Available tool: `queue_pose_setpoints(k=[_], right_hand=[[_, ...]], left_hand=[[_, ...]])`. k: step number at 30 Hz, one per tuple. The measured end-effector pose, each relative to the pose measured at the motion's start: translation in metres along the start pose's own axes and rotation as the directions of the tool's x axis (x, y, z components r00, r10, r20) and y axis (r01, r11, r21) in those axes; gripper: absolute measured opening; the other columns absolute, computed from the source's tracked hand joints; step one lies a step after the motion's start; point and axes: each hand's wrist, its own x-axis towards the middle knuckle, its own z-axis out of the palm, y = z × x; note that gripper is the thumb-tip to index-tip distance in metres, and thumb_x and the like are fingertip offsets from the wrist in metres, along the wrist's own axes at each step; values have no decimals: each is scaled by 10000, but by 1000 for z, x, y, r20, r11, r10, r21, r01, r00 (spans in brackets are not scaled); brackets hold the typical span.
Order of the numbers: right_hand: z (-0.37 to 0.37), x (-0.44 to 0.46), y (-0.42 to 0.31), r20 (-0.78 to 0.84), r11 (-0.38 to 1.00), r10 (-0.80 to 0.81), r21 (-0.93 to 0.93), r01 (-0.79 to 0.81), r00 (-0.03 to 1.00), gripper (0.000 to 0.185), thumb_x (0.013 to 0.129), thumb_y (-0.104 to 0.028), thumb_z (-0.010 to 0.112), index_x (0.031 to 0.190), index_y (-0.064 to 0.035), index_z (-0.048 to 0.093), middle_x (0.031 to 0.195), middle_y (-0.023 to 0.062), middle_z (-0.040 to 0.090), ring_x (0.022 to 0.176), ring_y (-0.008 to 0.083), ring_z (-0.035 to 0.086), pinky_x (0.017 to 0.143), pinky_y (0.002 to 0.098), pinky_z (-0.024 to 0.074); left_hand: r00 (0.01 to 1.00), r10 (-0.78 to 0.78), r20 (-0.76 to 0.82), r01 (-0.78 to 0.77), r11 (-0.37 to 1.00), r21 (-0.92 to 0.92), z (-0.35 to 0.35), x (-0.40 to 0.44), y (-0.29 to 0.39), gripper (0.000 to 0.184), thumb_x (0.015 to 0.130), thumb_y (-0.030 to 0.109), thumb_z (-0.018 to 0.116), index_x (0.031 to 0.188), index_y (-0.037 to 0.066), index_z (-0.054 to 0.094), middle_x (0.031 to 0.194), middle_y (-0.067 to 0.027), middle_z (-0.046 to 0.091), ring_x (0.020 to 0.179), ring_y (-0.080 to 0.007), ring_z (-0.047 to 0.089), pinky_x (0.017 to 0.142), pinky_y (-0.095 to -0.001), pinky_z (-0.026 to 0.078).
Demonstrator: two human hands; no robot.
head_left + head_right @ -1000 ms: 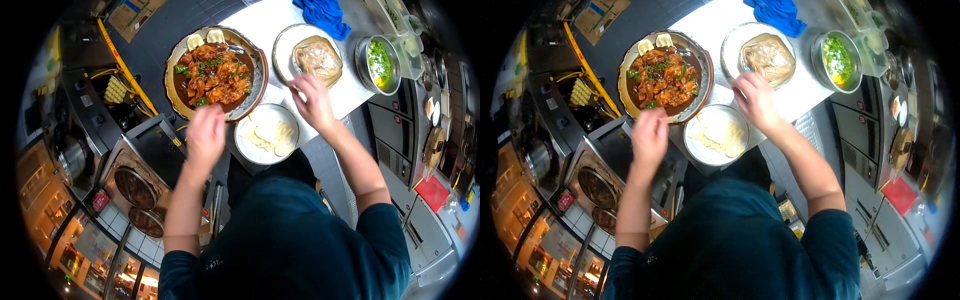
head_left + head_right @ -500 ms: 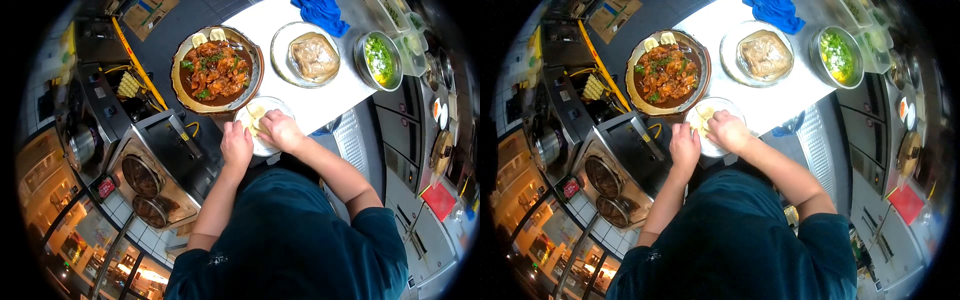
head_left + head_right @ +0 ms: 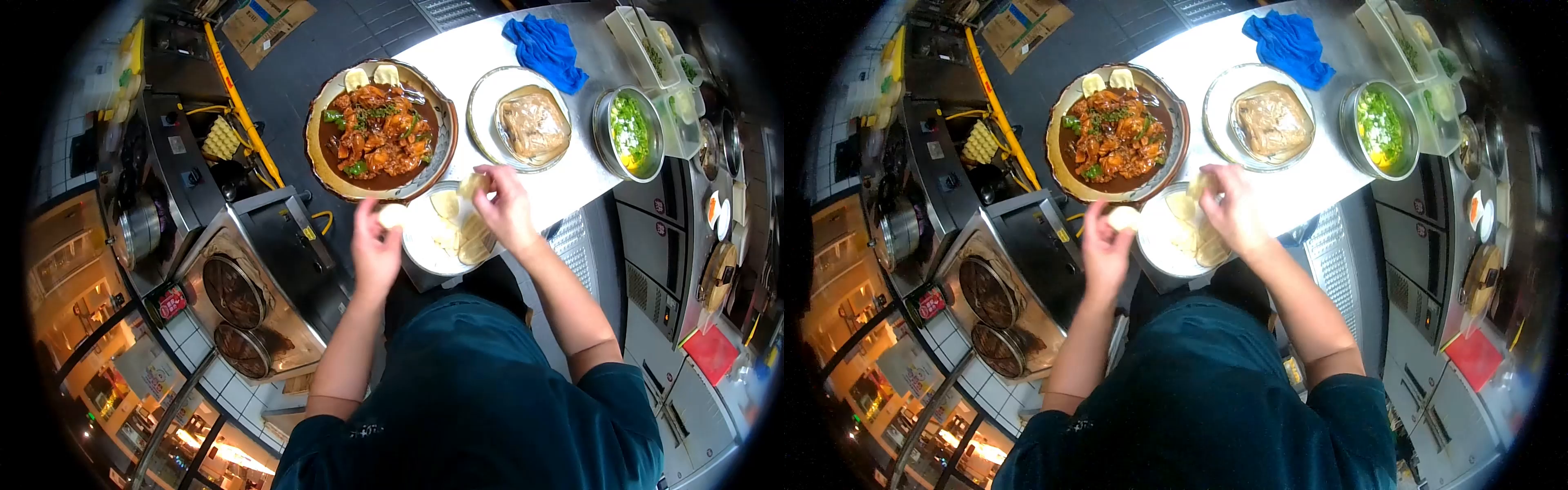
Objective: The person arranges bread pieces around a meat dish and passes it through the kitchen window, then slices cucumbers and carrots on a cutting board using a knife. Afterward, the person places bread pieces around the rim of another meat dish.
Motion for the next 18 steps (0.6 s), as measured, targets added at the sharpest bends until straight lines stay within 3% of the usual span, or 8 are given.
queue_pose_setpoints(k=[1, 3, 5, 7, 9, 14, 17, 18], right_hand=[[1, 16, -2, -10, 1000, 4, -31, -4, 1000, 275, 883, -28, 706, 1157, -44, 689, 975, 123, 645, 827, 237, 682, 746, 358, 577], [8, 49, -10, -56, 999, 20, -26, -21, 998, 210, 907, -73, 704, 1116, -56, 707, 960, 117, 668, 851, 238, 703, 755, 374, 578], [20, 82, -14, -121, 991, -38, -134, 22, 992, 153, 924, -124, 706, 1064, -63, 712, 948, 123, 704, 870, 260, 725, 765, 402, 579], [30, 110, -20, -112, 988, -9, -153, -8, 994, 155, 924, -160, 699, 1032, -50, 699, 972, 154, 730, 882, 351, 723, 800, 459, 574], [43, 136, -19, -94, 975, 92, -193, -108, 991, 174, 919, -179, 693, 1033, -47, 700, 975, 166, 728, 911, 369, 716, 824, 481, 567], [69, 169, 3, -73, 929, 94, -352, -114, 993, 179, 912, -190, 665, 1028, -61, 708, 1005, 205, 732, 947, 398, 712, 876, 489, 564], [71, 177, -4, -47, 898, 128, -419, -135, 991, 186, 904, -194, 662, 1016, -53, 708, 988, 214, 726, 928, 396, 715, 858, 491, 569], [72, 178, -6, -29, 887, 127, -444, -127, 991, 186, 902, -196, 663, 1010, -52, 709, 981, 214, 725, 924, 393, 716, 851, 492, 572]], left_hand=[[999, 18, -43, -21, 998, -59, -10, 12, 15, 391, 930, -45, 692, 1311, 2, 620, 1087, -115, 730, 1025, -192, 702, 888, -324, 557], [988, 150, -27, -133, 933, 335, -51, 56, 14, 317, 949, -24, 660, 1264, 2, 658, 1119, -121, 726, 1091, -205, 699, 926, -334, 549], [981, 191, -37, -156, 886, 437, -73, 98, 32, 232, 948, 4, 658, 1177, 14, 697, 1141, -146, 721, 1060, -259, 697, 927, -372, 543], [914, 382, 134, -352, 587, 729, -94, 137, 45, 207, 920, 10, 678, 1123, 35, 712, 1113, -165, 713, 1007, -315, 667, 908, -408, 535], [735, 551, 396, -638, 362, 679, -106, 177, 52, 179, 853, -45, 685, 999, 44, 739, 1059, -147, 681, 1018, -327, 630, 900, -429, 528], [570, 468, 675, -821, 298, 487, -118, 234, 44, 248, 788, -110, 677, 955, 53, 760, 1173, -135, 624, 1038, -331, 627, 917, -420, 540], [513, 433, 741, -854, 170, 492, -127, 247, 44, 246, 778, -107, 680, 943, 48, 777, 1159, -132, 621, 1050, -326, 629, 909, -413, 550], [557, 377, 740, -829, 198, 524, -130, 249, 43, 251, 777, -107, 679, 944, 50, 782, 1154, -131, 624, 1055, -324, 630, 914, -412, 550]])
